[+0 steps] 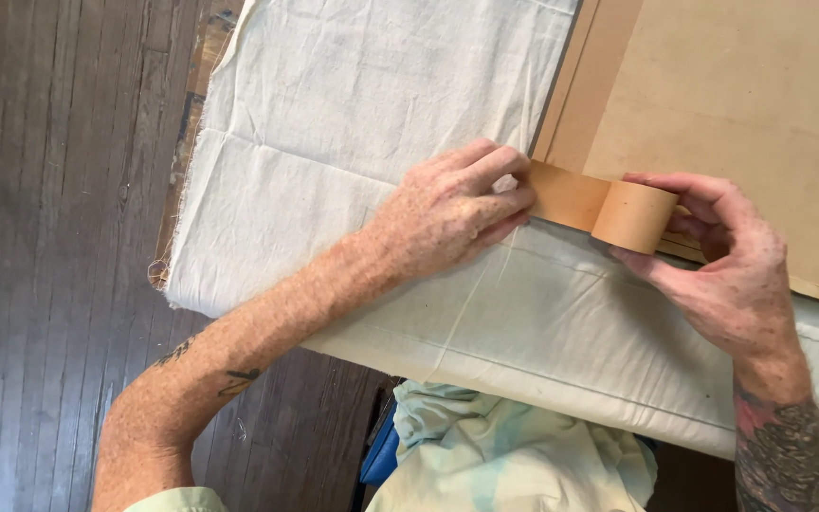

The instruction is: Applying a decorative or protective strip to the back of a picture frame using a brush and adhesive.

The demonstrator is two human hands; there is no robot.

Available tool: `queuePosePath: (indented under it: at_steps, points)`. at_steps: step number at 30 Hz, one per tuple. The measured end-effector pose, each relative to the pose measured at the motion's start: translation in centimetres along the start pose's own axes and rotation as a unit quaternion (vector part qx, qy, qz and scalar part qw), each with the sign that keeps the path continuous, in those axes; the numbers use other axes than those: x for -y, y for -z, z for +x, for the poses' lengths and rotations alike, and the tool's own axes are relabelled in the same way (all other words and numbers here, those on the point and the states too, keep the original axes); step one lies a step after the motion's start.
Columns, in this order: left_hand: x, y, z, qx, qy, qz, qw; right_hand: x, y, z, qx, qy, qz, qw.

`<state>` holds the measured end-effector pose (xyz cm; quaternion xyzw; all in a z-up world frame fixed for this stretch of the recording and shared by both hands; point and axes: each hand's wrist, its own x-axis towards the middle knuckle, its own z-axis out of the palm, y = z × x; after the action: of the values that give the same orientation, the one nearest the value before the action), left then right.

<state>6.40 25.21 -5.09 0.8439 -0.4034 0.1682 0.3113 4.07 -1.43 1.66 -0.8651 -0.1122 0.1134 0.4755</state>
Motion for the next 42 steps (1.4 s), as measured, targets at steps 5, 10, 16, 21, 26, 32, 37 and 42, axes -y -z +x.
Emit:
queuePosePath:
  at_steps: [5,10,16,21,26,32,37,42]
  points:
    - [-0.5,-0.3,0.3,0.015,0.076,-0.041,0.996,-0.4,0.0,0.0,-0.009,-0.010,0.008,1.000]
    - [-1.0,-0.9,0.1,-0.004,0.125,-0.052,0.991,-0.6,0.0,-0.1,-0.011,-0.011,0.023,1.000]
    - [-1.1,-0.3,0.3,-0.020,0.089,-0.042,0.995,-0.8,-0.1,-0.2,-0.017,-0.016,0.046,0.999]
    - [-0.8,-0.6,0.2,-0.016,0.049,0.020,0.998,-1.2,-0.1,-0.3,-0.024,-0.022,0.051,0.998]
    - [-0.5,-0.3,0.1,-0.007,0.026,0.018,0.999,-1.3,-0.1,-0.2,-0.020,-0.016,0.059,0.998]
    - [-0.4,-0.2,0.2,-0.013,0.017,-0.004,1.000,-1.6,0.0,-0.2,-0.017,-0.019,0.060,0.998]
    - [-0.5,0.1,0.4,-0.028,0.026,-0.041,0.998,-1.4,0.0,-0.1,-0.019,-0.024,0.061,0.998]
    - [-0.4,0.1,0.3,-0.035,0.028,-0.042,0.998,-1.3,0.1,-0.1,-0.014,-0.026,0.054,0.998]
